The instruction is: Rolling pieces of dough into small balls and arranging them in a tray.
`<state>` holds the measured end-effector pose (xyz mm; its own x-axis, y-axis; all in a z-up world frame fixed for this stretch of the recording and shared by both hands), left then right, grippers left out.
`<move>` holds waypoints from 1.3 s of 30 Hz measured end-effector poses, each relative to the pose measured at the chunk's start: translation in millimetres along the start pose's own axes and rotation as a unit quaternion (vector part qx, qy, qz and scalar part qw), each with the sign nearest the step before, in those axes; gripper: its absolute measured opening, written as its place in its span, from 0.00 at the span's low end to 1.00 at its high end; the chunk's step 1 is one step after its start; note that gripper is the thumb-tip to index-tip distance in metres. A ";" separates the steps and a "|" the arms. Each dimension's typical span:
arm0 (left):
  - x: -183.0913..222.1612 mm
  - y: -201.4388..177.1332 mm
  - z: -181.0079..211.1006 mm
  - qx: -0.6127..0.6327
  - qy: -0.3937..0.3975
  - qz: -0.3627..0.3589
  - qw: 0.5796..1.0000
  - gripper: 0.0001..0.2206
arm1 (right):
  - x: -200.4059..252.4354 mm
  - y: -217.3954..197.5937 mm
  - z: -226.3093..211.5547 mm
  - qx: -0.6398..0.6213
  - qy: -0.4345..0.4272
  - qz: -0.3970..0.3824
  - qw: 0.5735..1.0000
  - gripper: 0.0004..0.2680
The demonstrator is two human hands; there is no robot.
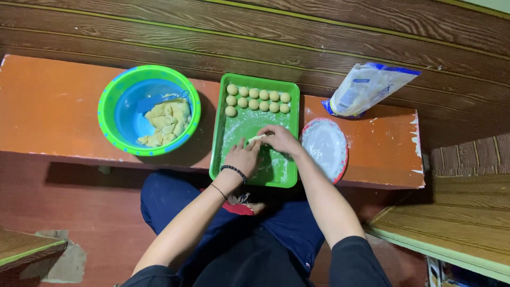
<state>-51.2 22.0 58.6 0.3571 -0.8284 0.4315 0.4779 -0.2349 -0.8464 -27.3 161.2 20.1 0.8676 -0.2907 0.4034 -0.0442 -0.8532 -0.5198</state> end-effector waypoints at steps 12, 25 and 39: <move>-22.1 27.7 12.3 -0.038 -0.044 -0.040 0.998 0.35 | -99.3 29.0 60.2 0.235 -0.008 0.050 0.971 0.11; -40.0 35.2 -5.4 -0.024 -0.029 -0.065 0.997 0.33 | -18.1 -3.3 -20.7 0.167 -0.086 0.123 0.974 0.11; -26.0 46.2 -5.3 -0.060 -0.084 -0.097 0.990 0.28 | 26.0 53.4 -35.8 0.426 -0.187 0.226 0.856 0.14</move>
<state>-42.8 30.0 6.6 0.4007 -0.6681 0.6269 0.4555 -0.4485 -0.7690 -24.8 92.6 29.8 0.9620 -0.2135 -0.1702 -0.1781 -0.0184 -0.9838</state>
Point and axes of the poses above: each hand's wrist, its own x-axis away from the middle knuckle, its own y-axis out of the palm, z = x × y, the point moved 9 cm from there along -x, towards the middle knuckle, and after that the axes turned 5 degrees about -z, right-handed, at the moved point
